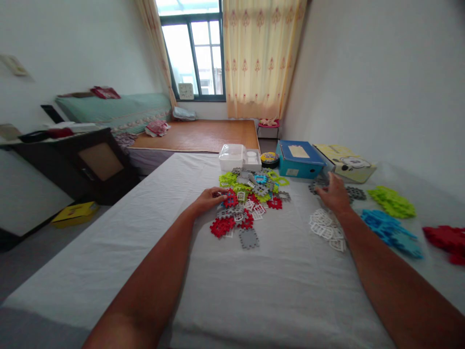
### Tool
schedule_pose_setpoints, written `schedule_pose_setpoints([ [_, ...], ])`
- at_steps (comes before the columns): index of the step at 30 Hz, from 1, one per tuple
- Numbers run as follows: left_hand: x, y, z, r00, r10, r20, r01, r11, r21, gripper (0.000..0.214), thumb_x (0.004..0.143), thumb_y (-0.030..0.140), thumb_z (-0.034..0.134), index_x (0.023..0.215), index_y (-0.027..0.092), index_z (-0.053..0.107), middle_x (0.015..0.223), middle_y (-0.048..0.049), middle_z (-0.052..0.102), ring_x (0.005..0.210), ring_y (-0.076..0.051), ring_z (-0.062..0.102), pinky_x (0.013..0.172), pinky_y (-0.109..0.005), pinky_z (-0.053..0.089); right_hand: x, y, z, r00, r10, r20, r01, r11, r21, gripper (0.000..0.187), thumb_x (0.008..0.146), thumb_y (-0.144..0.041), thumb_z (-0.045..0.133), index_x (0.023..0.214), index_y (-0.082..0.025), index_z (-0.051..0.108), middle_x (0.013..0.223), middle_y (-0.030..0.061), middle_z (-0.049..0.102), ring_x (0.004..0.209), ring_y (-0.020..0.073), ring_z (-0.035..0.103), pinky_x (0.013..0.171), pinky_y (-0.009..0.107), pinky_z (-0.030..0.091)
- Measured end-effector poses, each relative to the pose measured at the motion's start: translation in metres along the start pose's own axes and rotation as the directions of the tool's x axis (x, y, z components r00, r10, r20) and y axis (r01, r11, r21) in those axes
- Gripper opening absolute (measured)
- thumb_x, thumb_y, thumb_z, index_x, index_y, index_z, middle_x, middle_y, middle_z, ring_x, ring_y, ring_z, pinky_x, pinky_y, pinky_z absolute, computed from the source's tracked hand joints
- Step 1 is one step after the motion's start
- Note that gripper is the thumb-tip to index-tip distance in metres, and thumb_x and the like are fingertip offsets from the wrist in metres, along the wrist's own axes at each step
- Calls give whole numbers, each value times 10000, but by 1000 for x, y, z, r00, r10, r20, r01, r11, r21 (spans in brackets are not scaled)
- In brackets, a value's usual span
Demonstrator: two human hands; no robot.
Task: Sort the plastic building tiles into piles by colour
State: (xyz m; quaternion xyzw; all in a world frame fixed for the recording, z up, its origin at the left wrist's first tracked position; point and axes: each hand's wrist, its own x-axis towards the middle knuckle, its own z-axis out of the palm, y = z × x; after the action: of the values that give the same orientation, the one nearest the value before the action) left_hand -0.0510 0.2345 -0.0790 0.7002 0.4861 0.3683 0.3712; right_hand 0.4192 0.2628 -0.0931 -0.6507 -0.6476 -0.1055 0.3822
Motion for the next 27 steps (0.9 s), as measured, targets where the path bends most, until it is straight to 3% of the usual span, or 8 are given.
schedule_pose_setpoints([
  [3,-2,2,-1,998,-54,37,60,986,-157,584,643,479,779,1092,115,697,805,-69,713,721,-171,625,694,-304,477,-7,-25,4,994,-105,8,105,993,48,531,813,-309,509,1294,-86,507,1342,228,493,1191,300,514,988,430,427],
  [6,-2,6,0,998,-58,18,61,951,-304,552,607,436,816,1050,128,703,939,-92,729,795,-183,645,765,-333,495,-19,-68,5,970,-219,105,200,965,169,447,844,-289,486,1264,-145,546,1305,171,548,903,229,642,898,411,499],
  [8,-2,10,1,999,-42,9,43,932,-359,511,608,414,823,1023,139,707,956,-85,729,805,-179,648,773,-332,499,-30,-98,4,944,-284,170,239,940,245,411,870,-294,479,1261,-191,556,1289,131,578,746,183,645,810,386,534],
  [14,-3,19,10,1000,-14,12,17,923,-384,407,693,450,770,948,136,721,807,-41,710,659,-121,603,625,-254,475,-60,-154,-2,842,-443,307,335,876,346,319,913,-321,492,1196,-232,610,1188,82,658,846,192,659,807,338,523],
  [20,-3,32,25,1000,-11,-11,5,899,-438,409,696,431,773,977,138,724,798,-28,701,621,-98,586,597,-236,464,-71,-173,-9,814,-465,348,288,843,454,313,928,-351,481,1180,-221,616,1128,76,680,766,171,650,753,318,518],
  [23,-3,43,34,996,41,-76,-70,900,-430,365,662,393,802,921,142,744,781,-28,711,658,-115,604,636,-247,479,-72,-181,-14,833,-438,337,228,828,513,310,924,-367,490,1162,-215,618,1082,71,691,756,168,647,719,310,512],
  [27,-7,58,51,993,89,-78,-112,915,-387,350,675,408,787,910,151,753,795,-43,727,679,-146,630,637,-265,501,-73,-192,-18,868,-343,359,47,777,628,313,899,-420,539,1128,-221,615,928,43,713,708,159,646,646,286,514],
])
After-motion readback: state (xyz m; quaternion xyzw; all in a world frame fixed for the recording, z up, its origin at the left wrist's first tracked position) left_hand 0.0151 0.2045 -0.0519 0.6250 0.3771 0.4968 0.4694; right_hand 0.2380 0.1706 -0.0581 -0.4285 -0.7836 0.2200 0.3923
